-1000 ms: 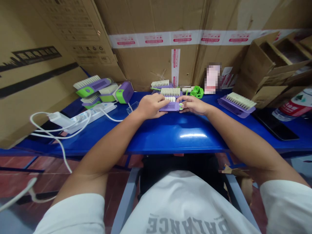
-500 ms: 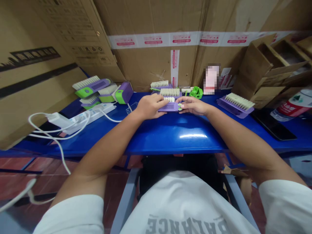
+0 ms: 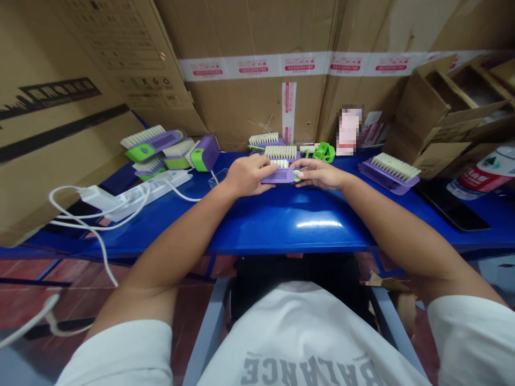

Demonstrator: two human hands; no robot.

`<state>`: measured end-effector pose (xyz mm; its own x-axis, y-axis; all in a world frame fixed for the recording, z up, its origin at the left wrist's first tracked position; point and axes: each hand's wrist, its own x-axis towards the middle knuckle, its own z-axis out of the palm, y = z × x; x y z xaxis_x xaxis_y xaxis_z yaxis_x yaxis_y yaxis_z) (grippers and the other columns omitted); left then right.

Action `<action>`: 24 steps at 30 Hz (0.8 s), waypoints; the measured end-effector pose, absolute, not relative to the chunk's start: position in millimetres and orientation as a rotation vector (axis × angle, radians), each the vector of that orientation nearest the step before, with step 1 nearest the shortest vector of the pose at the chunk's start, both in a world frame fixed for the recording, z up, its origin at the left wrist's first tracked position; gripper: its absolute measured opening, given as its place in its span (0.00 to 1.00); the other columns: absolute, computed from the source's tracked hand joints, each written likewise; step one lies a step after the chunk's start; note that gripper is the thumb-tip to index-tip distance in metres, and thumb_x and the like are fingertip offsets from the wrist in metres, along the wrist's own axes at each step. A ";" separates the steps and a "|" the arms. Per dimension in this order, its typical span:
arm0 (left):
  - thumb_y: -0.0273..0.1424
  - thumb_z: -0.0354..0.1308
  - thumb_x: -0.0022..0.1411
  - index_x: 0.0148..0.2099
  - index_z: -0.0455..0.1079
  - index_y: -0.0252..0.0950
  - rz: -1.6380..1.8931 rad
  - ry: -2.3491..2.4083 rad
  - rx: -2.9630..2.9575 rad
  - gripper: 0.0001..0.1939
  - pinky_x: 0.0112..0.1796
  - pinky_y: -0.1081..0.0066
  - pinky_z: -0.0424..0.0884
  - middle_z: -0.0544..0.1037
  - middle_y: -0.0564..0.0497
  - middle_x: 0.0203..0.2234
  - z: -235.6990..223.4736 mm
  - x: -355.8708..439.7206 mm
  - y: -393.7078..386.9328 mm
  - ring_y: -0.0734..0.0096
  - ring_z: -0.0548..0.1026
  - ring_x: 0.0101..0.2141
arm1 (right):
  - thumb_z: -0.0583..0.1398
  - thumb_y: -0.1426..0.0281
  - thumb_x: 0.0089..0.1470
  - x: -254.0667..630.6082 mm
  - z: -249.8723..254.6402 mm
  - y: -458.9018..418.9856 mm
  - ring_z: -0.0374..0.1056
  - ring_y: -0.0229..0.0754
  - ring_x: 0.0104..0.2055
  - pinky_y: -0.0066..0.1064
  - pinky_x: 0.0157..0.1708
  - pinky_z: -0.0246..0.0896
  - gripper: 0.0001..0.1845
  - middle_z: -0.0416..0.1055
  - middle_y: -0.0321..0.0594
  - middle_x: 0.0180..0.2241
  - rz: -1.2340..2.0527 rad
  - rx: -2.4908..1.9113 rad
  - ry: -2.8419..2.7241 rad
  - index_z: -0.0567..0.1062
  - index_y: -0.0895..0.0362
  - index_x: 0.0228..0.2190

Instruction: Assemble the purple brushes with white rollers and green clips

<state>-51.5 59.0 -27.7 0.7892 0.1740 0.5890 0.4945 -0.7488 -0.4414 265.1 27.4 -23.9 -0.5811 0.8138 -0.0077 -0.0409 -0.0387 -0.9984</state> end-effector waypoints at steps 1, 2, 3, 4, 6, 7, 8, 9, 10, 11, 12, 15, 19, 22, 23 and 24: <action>0.48 0.68 0.72 0.61 0.82 0.41 -0.706 -0.494 -2.382 0.23 0.36 0.61 0.76 0.87 0.42 0.45 -27.7 -51.5 59.1 0.53 0.85 0.41 | 0.85 0.61 0.52 265.2 -23.9 27.3 0.85 0.40 0.47 0.31 0.50 0.85 0.25 0.88 0.36 0.42 1.690 -0.831 -1.599 0.85 0.50 0.47; 0.48 0.68 0.72 0.61 0.82 0.41 -0.709 -0.495 -2.387 0.23 0.36 0.61 0.76 0.87 0.42 0.45 -27.8 -51.5 59.3 0.52 0.85 0.41 | 0.84 0.61 0.52 265.3 -23.9 27.2 0.85 0.41 0.48 0.31 0.50 0.85 0.24 0.88 0.36 0.42 1.687 -0.835 -1.604 0.85 0.50 0.47; 0.48 0.69 0.72 0.61 0.82 0.41 -0.711 -0.500 -2.394 0.23 0.36 0.61 0.76 0.87 0.42 0.45 -27.9 -51.4 59.5 0.52 0.85 0.41 | 0.84 0.61 0.52 265.4 -23.9 27.1 0.85 0.41 0.48 0.32 0.50 0.85 0.24 0.88 0.36 0.43 1.682 -0.839 -1.607 0.85 0.50 0.47; 0.48 0.68 0.72 0.61 0.82 0.41 -0.712 -0.507 -2.402 0.23 0.36 0.60 0.76 0.87 0.42 0.45 -28.0 -51.3 59.6 0.52 0.85 0.41 | 0.84 0.61 0.53 265.5 -24.0 27.0 0.84 0.41 0.48 0.32 0.51 0.85 0.24 0.87 0.37 0.43 1.677 -0.844 -1.609 0.85 0.50 0.48; 0.48 0.68 0.72 0.61 0.82 0.41 -0.713 -0.522 -2.414 0.23 0.37 0.60 0.77 0.87 0.41 0.46 -28.2 -51.1 59.7 0.51 0.85 0.41 | 0.84 0.62 0.53 265.4 -24.0 26.6 0.84 0.42 0.49 0.33 0.51 0.86 0.24 0.87 0.37 0.43 1.672 -0.852 -1.608 0.85 0.51 0.48; 0.49 0.68 0.73 0.61 0.82 0.41 -0.713 -0.522 -2.418 0.23 0.37 0.59 0.77 0.87 0.41 0.46 -28.2 -50.9 59.6 0.51 0.85 0.42 | 0.84 0.62 0.53 265.2 -23.9 26.3 0.84 0.42 0.49 0.33 0.51 0.86 0.24 0.87 0.37 0.43 1.671 -0.854 -1.605 0.85 0.51 0.48; 0.48 0.68 0.73 0.61 0.82 0.41 -0.711 -0.520 -2.420 0.23 0.37 0.59 0.77 0.87 0.41 0.46 -28.2 -50.8 59.3 0.50 0.85 0.42 | 0.84 0.62 0.53 264.9 -23.8 26.0 0.84 0.42 0.48 0.33 0.51 0.85 0.24 0.87 0.38 0.43 1.670 -0.856 -1.601 0.85 0.51 0.47; 0.48 0.68 0.73 0.61 0.82 0.41 -0.710 -0.516 -2.419 0.23 0.37 0.59 0.77 0.88 0.41 0.46 -28.1 -50.7 59.0 0.50 0.85 0.42 | 0.84 0.62 0.52 264.6 -23.6 25.7 0.84 0.41 0.48 0.32 0.50 0.85 0.24 0.87 0.37 0.42 1.670 -0.858 -1.598 0.85 0.51 0.47; 0.48 0.68 0.72 0.61 0.82 0.40 -0.707 -0.512 -2.419 0.22 0.37 0.59 0.77 0.88 0.40 0.46 -27.9 -50.7 58.5 0.49 0.85 0.42 | 0.84 0.62 0.51 264.3 -23.5 25.4 0.84 0.41 0.47 0.32 0.49 0.85 0.24 0.87 0.37 0.42 1.669 -0.860 -1.595 0.85 0.51 0.46; 0.47 0.69 0.72 0.60 0.82 0.40 -0.701 -0.510 -2.418 0.22 0.38 0.58 0.78 0.88 0.40 0.46 -27.7 -50.7 58.1 0.49 0.86 0.42 | 0.85 0.62 0.51 264.0 -23.4 25.2 0.85 0.41 0.46 0.31 0.48 0.85 0.24 0.87 0.37 0.42 1.669 -0.861 -1.592 0.85 0.51 0.46; 0.46 0.69 0.72 0.60 0.83 0.40 -0.693 -0.510 -2.418 0.22 0.38 0.58 0.78 0.88 0.39 0.46 -27.4 -50.7 57.6 0.49 0.86 0.42 | 0.85 0.62 0.50 263.7 -23.3 25.2 0.85 0.40 0.46 0.31 0.48 0.85 0.24 0.88 0.37 0.41 1.669 -0.861 -1.591 0.85 0.51 0.45; 0.46 0.69 0.72 0.61 0.82 0.40 -0.680 -0.515 -2.416 0.22 0.38 0.58 0.78 0.88 0.40 0.46 -26.9 -50.9 57.0 0.49 0.86 0.42 | 0.85 0.62 0.51 263.5 -23.8 25.9 0.85 0.41 0.46 0.31 0.48 0.86 0.24 0.88 0.37 0.42 1.671 -0.859 -1.593 0.85 0.51 0.46; 0.47 0.69 0.72 0.61 0.82 0.40 -0.685 -0.503 -2.401 0.23 0.37 0.60 0.77 0.88 0.41 0.46 -26.6 -50.3 57.3 0.51 0.86 0.42 | 0.84 0.62 0.53 264.0 -25.1 27.4 0.84 0.41 0.47 0.31 0.49 0.85 0.24 0.88 0.38 0.42 1.665 -0.858 -1.608 0.84 0.52 0.47; 0.47 0.68 0.73 0.60 0.82 0.40 -0.683 -0.477 -2.373 0.22 0.36 0.60 0.77 0.88 0.41 0.45 -26.6 -49.7 57.4 0.51 0.86 0.41 | 0.83 0.63 0.54 264.2 -25.2 27.2 0.84 0.41 0.47 0.32 0.49 0.85 0.23 0.87 0.38 0.42 1.665 -0.862 -1.609 0.84 0.51 0.47; 0.47 0.68 0.73 0.60 0.82 0.40 -0.684 -0.476 -2.368 0.22 0.36 0.60 0.77 0.88 0.41 0.45 -26.6 -49.7 57.4 0.50 0.86 0.41 | 0.83 0.63 0.54 264.2 -25.0 27.0 0.84 0.41 0.47 0.32 0.49 0.85 0.23 0.87 0.38 0.42 1.665 -0.862 -1.608 0.84 0.51 0.47; 0.47 0.69 0.72 0.60 0.82 0.40 -0.684 -0.477 -2.367 0.22 0.36 0.59 0.77 0.88 0.41 0.45 -26.7 -49.8 57.4 0.50 0.85 0.41 | 0.84 0.63 0.54 264.1 -24.8 26.7 0.84 0.41 0.47 0.32 0.49 0.85 0.23 0.88 0.38 0.42 1.667 -0.862 -1.607 0.84 0.51 0.47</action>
<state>-49.8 57.4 -26.7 0.8004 0.1632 0.5768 0.4853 -0.7413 -0.4636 264.1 26.7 -24.8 -0.5663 0.8240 -0.0150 -0.0148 -0.0284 -0.9995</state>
